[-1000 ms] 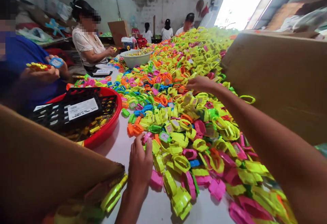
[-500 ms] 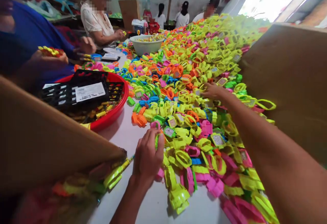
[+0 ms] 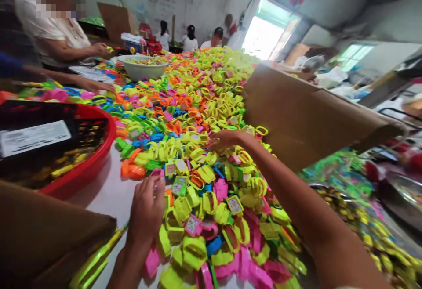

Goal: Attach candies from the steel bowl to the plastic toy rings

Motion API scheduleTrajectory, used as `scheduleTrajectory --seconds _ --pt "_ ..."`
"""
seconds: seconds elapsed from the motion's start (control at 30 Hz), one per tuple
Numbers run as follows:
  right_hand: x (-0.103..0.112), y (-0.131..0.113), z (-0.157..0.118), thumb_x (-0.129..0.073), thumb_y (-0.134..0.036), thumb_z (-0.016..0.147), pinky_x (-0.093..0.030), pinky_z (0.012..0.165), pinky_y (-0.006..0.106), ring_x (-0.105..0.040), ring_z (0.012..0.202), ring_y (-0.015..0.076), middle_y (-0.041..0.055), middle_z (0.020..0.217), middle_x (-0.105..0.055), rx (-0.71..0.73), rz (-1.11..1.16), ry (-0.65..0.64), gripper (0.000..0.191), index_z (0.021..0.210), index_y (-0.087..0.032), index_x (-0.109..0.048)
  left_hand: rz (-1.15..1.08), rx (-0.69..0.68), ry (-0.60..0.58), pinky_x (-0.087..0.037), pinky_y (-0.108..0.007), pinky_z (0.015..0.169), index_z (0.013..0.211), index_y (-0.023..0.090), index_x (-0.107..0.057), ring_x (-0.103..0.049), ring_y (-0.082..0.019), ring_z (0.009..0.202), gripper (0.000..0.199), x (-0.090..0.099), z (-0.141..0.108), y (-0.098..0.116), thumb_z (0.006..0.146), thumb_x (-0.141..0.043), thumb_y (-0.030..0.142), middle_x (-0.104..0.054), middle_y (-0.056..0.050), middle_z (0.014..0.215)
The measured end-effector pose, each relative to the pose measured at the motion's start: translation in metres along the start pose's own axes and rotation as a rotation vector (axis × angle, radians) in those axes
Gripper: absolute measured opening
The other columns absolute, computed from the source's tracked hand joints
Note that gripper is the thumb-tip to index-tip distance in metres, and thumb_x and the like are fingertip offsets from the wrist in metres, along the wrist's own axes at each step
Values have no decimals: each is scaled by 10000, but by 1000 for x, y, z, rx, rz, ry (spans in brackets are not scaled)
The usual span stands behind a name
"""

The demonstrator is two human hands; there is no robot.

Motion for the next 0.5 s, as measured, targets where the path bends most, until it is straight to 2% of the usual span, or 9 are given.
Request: scheduleTrajectory --seconds 0.1,0.17,0.23,0.3,0.37,0.43,0.5 --pt "27 2 6 -692 -556 961 -513 969 381 -711 1112 317 95 1215 -799 -65 -30 148 432 1264 -260 -777 41 -22 22 -492 -471 994 1100 225 -692 -640 -323 1078 302 0 2 -3 1085 -453 410 -760 -109 1200" --pt "45 6 20 -452 -510 1089 -458 1041 433 -652 1215 353 167 1285 -755 -139 -53 298 499 1374 -187 -704 76 -28 32 -485 -472 984 1091 235 -696 -632 -324 1065 308 1 2 -4 1081 -452 421 -750 -105 1198" --pt "58 14 39 -329 -460 1128 -410 1105 470 -567 1329 379 218 1401 -683 -210 -62 403 550 1443 -129 -635 101 -45 44 -479 -480 985 1082 237 -694 -630 -329 1072 322 1 3 -7 1080 -443 439 -738 -109 1196" --pt "63 26 59 -386 -479 1120 -397 1137 503 -492 1405 400 237 1516 -595 -284 -54 439 552 1472 -112 -599 113 -71 51 -472 -492 996 1074 236 -690 -630 -336 1100 338 0 3 -10 1080 -435 456 -728 -114 1205" --pt "59 39 77 -510 -541 1083 -407 1151 556 -452 1449 417 237 1602 -507 -368 -26 428 600 1510 -123 -564 112 -79 49 -471 -504 1004 1077 236 -692 -628 -341 1122 351 -2 3 -14 1079 -429 468 -720 -116 1226" --pt "46 49 89 -601 -579 1047 -411 1166 616 -460 1464 411 213 1634 -467 -440 11 391 655 1544 -158 -535 114 -59 46 -469 -528 1032 1088 248 -703 -623 -346 1141 371 -4 3 -15 1078 -423 491 -711 -112 1249" --pt "30 54 96 -649 -558 1038 -424 1178 632 -507 1443 378 167 1612 -497 -462 41 340 618 1530 -197 -555 137 -4 61 -459 -565 1078 1102 265 -719 -607 -362 1195 393 -3 2 -15 1073 -425 524 -689 -113 1295"
Point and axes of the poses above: each hand's wrist, its own z-axis towards the middle knuckle, its own x-axis out of the back of the hand, y = z × x, the point moved 2 cm from there along z, towards the middle knuckle
